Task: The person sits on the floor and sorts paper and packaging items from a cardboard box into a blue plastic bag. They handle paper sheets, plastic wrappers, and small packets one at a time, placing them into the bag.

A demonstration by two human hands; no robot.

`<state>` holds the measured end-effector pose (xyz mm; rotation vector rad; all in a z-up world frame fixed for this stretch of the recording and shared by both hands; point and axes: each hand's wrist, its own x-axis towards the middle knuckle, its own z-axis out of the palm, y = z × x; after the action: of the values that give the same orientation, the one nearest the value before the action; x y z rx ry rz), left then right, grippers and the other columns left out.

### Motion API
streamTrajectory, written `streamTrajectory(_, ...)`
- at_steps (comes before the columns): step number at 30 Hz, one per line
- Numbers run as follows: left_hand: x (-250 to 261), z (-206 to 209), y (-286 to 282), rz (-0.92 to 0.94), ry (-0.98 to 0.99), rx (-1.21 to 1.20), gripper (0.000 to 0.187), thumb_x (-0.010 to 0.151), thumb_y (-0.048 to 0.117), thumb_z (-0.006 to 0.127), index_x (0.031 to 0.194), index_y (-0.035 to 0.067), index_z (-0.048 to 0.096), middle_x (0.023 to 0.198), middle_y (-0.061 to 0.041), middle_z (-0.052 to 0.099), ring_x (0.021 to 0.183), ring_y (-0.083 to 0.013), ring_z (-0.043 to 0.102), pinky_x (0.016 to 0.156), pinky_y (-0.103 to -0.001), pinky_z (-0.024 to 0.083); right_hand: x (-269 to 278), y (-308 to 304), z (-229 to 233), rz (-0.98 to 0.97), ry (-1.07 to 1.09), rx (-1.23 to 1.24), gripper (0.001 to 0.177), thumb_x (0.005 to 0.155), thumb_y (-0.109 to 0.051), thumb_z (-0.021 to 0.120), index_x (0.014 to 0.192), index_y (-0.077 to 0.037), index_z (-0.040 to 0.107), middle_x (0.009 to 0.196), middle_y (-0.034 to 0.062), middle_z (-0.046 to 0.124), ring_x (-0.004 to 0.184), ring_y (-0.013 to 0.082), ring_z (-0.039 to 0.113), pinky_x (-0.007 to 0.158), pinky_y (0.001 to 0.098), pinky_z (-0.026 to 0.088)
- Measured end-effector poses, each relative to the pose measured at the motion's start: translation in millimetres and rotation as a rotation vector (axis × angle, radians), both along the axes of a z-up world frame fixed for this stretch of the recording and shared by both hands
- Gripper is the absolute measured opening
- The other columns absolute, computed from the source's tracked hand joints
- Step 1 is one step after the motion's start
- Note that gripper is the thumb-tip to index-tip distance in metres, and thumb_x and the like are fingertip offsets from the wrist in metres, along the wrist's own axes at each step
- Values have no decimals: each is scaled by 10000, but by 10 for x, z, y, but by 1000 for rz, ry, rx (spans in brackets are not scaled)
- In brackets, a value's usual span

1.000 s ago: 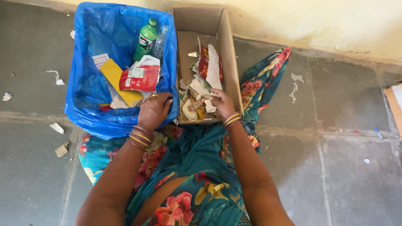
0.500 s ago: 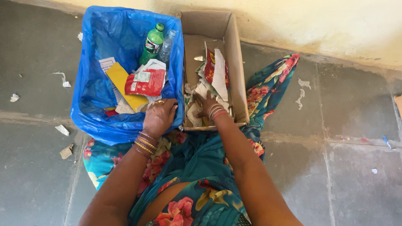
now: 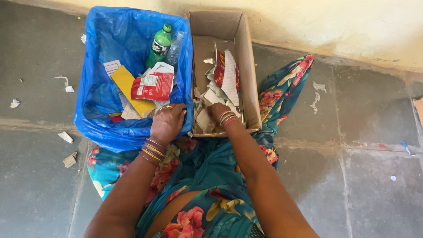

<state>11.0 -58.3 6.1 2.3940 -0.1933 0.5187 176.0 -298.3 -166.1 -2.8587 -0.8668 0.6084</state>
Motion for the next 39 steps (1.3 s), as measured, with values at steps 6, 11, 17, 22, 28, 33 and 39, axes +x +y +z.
streamTrajectory(6,-2,-13,-7,17,7,7,114,946,165,667,1021,87,704,871,-148,703,809,-370,674,741,-483,532,53,-249,524,-192,144,569,186,838,-214,799,982,-106,754,927,100,777,837,212,745,777,356,613)
streamTrajectory(11,3,-30,-9,20,-7,13,111,945,169,662,1017,96,704,873,-142,703,819,-371,676,742,-484,533,-296,-480,983,-442,528,1268,151,929,-107,741,1071,-71,704,996,57,729,852,131,716,771,302,631)
streamTrajectory(17,-16,-48,-27,21,17,-7,117,960,173,657,1040,102,702,914,-140,714,853,-371,680,763,-482,534,-788,-571,957,-540,677,1720,128,987,-52,695,1110,-60,659,985,40,688,863,135,687,794,301,612)
streamTrajectory(22,-21,5,-43,46,-1,-96,169,975,179,664,1118,96,700,1015,-151,729,916,-387,676,787,-473,533,-879,-476,842,-556,529,1644,126,959,-29,697,1079,-42,663,1002,59,703,881,136,689,785,303,614)
streamTrajectory(28,53,-2,-333,-192,-133,-76,265,950,204,713,1192,100,687,1099,-143,727,1031,-347,702,928,-459,526,-895,-492,807,-438,514,1612,115,969,-25,699,1075,-24,654,1013,66,702,869,130,669,790,303,598)
streamTrajectory(33,153,-78,-541,-314,-133,-56,488,860,232,759,1308,98,618,1058,-114,749,1105,-372,678,1008,-486,435,-920,-495,804,-388,507,1554,135,961,-38,718,1081,-32,656,1018,37,687,900,102,659,807,284,585)
streamTrajectory(39,144,-185,-545,-294,21,-73,463,908,201,731,1352,167,604,992,-97,758,999,-310,709,1068,-468,438,-929,-497,789,-363,552,1495,131,947,-42,739,1058,-32,669,990,25,687,889,95,657,795,269,574)
